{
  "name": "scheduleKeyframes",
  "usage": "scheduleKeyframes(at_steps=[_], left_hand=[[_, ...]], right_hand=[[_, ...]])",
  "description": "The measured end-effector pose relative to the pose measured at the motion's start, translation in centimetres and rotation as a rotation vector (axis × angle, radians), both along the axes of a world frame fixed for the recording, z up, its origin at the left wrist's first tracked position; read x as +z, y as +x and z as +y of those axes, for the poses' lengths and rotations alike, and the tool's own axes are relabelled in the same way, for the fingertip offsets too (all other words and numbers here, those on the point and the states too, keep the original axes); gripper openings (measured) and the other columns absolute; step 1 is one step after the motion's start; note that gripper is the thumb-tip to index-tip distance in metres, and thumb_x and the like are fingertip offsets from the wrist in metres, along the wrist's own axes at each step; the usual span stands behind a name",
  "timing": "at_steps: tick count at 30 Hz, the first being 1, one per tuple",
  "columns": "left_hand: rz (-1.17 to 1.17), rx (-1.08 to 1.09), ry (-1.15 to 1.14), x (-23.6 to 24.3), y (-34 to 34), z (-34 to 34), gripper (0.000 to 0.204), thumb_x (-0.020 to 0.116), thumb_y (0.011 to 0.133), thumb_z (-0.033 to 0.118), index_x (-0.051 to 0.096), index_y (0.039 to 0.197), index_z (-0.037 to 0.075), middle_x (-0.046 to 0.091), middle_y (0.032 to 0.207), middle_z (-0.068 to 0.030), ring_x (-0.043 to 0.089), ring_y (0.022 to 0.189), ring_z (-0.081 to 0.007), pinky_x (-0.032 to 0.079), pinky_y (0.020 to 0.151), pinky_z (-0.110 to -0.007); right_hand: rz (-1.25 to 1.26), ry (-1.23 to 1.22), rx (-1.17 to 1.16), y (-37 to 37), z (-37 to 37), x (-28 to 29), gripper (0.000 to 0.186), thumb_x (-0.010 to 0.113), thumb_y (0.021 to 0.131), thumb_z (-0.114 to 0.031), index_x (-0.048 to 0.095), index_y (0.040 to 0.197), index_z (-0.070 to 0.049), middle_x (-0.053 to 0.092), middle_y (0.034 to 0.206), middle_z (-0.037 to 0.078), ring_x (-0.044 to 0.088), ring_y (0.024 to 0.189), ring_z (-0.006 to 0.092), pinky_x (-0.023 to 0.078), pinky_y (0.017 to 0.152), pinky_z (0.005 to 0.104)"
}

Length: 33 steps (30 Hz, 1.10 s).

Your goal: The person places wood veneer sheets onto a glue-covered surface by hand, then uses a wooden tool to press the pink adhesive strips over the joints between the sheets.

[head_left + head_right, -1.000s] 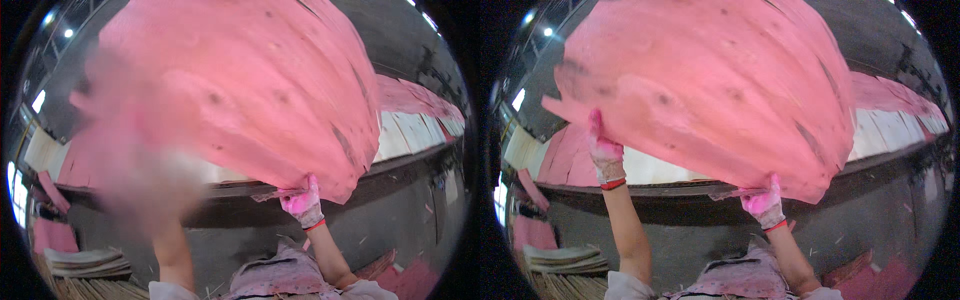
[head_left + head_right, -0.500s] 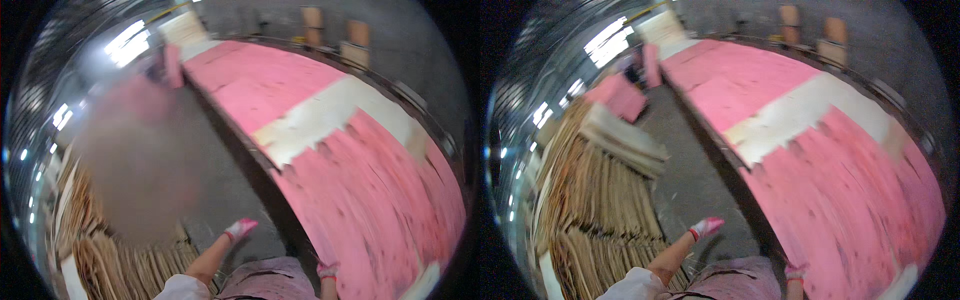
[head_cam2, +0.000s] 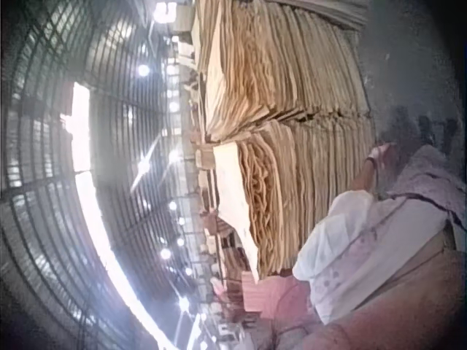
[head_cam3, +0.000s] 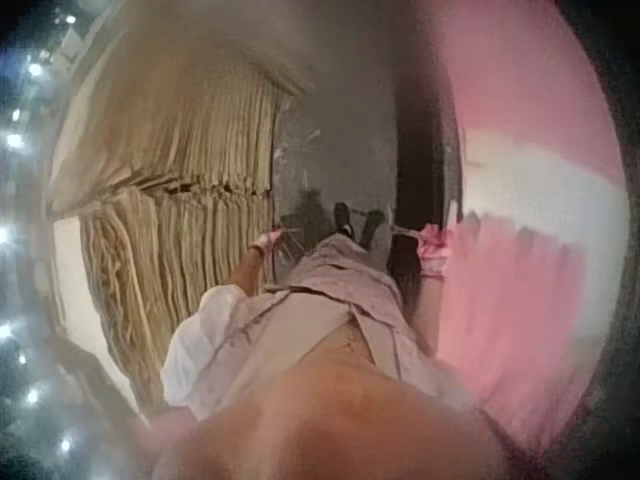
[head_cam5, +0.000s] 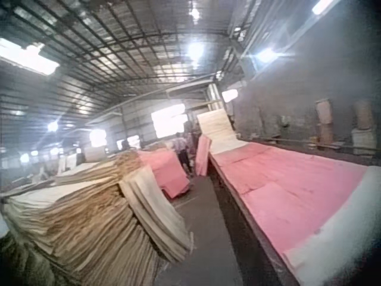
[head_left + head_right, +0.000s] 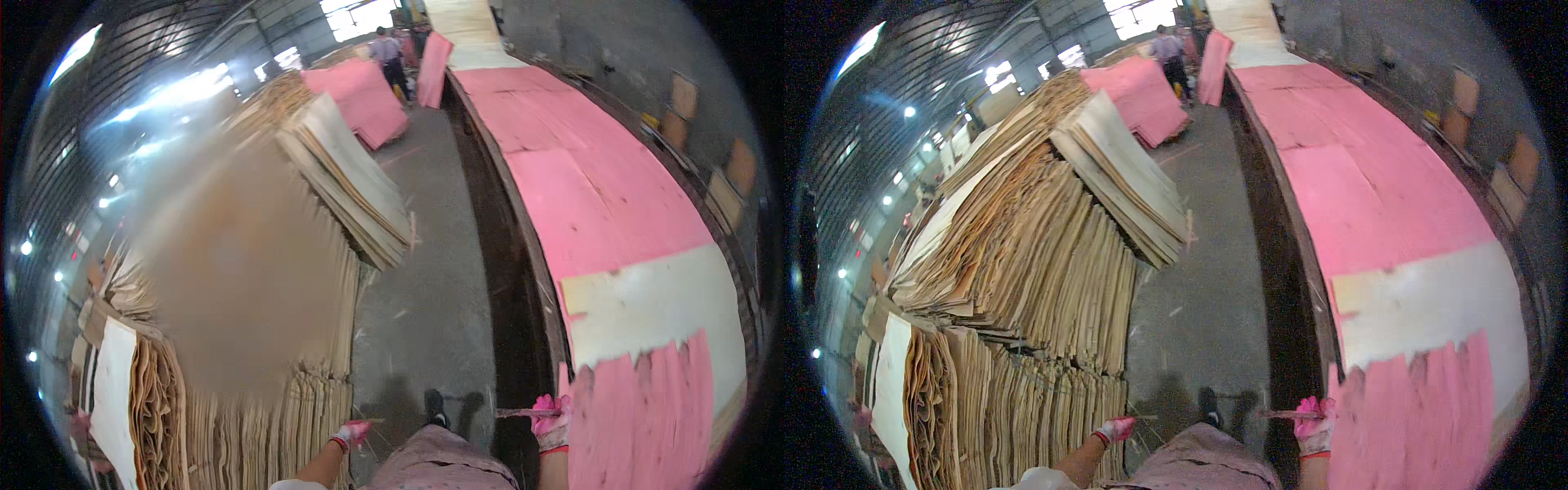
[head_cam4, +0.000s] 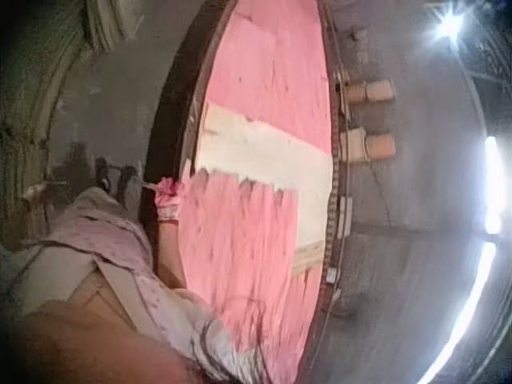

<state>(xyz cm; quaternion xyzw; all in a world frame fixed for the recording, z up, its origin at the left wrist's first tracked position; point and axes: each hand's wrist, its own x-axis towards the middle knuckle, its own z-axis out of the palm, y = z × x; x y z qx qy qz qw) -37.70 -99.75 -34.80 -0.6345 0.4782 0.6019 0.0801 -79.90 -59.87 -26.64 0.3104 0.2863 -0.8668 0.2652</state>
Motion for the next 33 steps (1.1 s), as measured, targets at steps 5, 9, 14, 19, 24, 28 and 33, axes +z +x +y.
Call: scheduleKeyframes(at_steps=[5,9,14,19,24,28,33], left_hand=[[0.214,-0.062,0.118,-0.9,-7.8,-9.4,0.049,0.068,0.085,0.03,0.053,0.123,0.003,0.062,0.113,-0.0113,0.059,0.101,-0.0186,0.049,0.082,-0.028],[0.452,0.073,-0.037,1.1,-15.0,-15.5,0.045,0.068,0.086,0.028,0.056,0.12,0.003,0.063,0.109,-0.0084,0.06,0.094,-0.0169,0.05,0.076,-0.029],[0.474,0.092,-0.112,3.7,-23.9,-24.2,0.04,0.07,0.085,0.025,0.058,0.117,0.003,0.064,0.096,-0.002,0.056,0.073,-0.0108,0.046,0.059,-0.026],[0.576,0.095,-0.133,6.1,-34.0,-31.3,0.042,0.068,0.086,0.023,0.055,0.121,0.005,0.064,0.101,-0.0033,0.059,0.082,-0.0138,0.049,0.069,-0.027],[0.683,0.147,-0.256,8.0,-45.6,-40.2,0.046,0.068,0.086,0.022,0.052,0.125,0.002,0.064,0.102,-0.0046,0.059,0.081,-0.0137,0.05,0.07,-0.027],[0.639,0.138,-0.241,9.9,-53.3,-49.2,0.05,0.067,0.086,0.02,0.048,0.13,0.004,0.063,0.107,-0.0066,0.06,0.091,-0.0159,0.049,0.075,-0.027],[0.829,0.222,-0.283,11.7,-59.0,-60.4,0.046,0.067,0.086,0.018,0.05,0.127,0.006,0.064,0.101,-0.0043,0.058,0.081,-0.0107,0.046,0.061,-0.024]], right_hand=[[0.047,0.101,0.213,-3.9,-14.3,2.7,0.033,0.063,0.084,-0.045,0.05,0.099,-0.018,0.056,0.096,0.006,0.055,0.082,0.025,0.047,0.069,0.0395],[0.007,0.031,0.267,-5.7,-24.2,4.9,0.028,0.063,0.087,-0.038,0.051,0.1,-0.017,0.055,0.098,0.009,0.055,0.083,0.0278,0.047,0.069,0.0417],[0.203,0.012,0.413,-9.6,-34.2,9.2,0.031,0.064,0.087,-0.027,0.051,0.112,-0.014,0.059,0.1,0.009,0.058,0.084,0.0282,0.049,0.069,0.0415],[0.296,0.082,0.4,-16.8,-40.3,9.5,0.028,0.066,0.085,-0.021,0.052,0.109,-0.014,0.06,0.093,0.007,0.059,0.078,0.0248,0.049,0.067,0.041],[0.277,0.131,0.255,-27.3,-46.4,5.1,0.02,0.063,0.086,-0.017,0.05,0.101,-0.013,0.056,0.081,0.005,0.055,0.072,0.0222,0.047,0.06,0.0375],[0.168,0.202,0.131,-36.2,-53.2,2.9,0.012,0.061,0.087,-0.017,0.05,0.092,-0.016,0.051,0.073,0.001,0.051,0.062,0.0195,0.043,0.05,0.0334],[0.36,-0.053,0.307,-44.7,-63.2,5.0,0.017,0.065,0.086,-0.02,0.054,0.099,-0.02,0.058,0.086,0.004,0.056,0.076,0.0222,0.045,0.063,0.0373]])
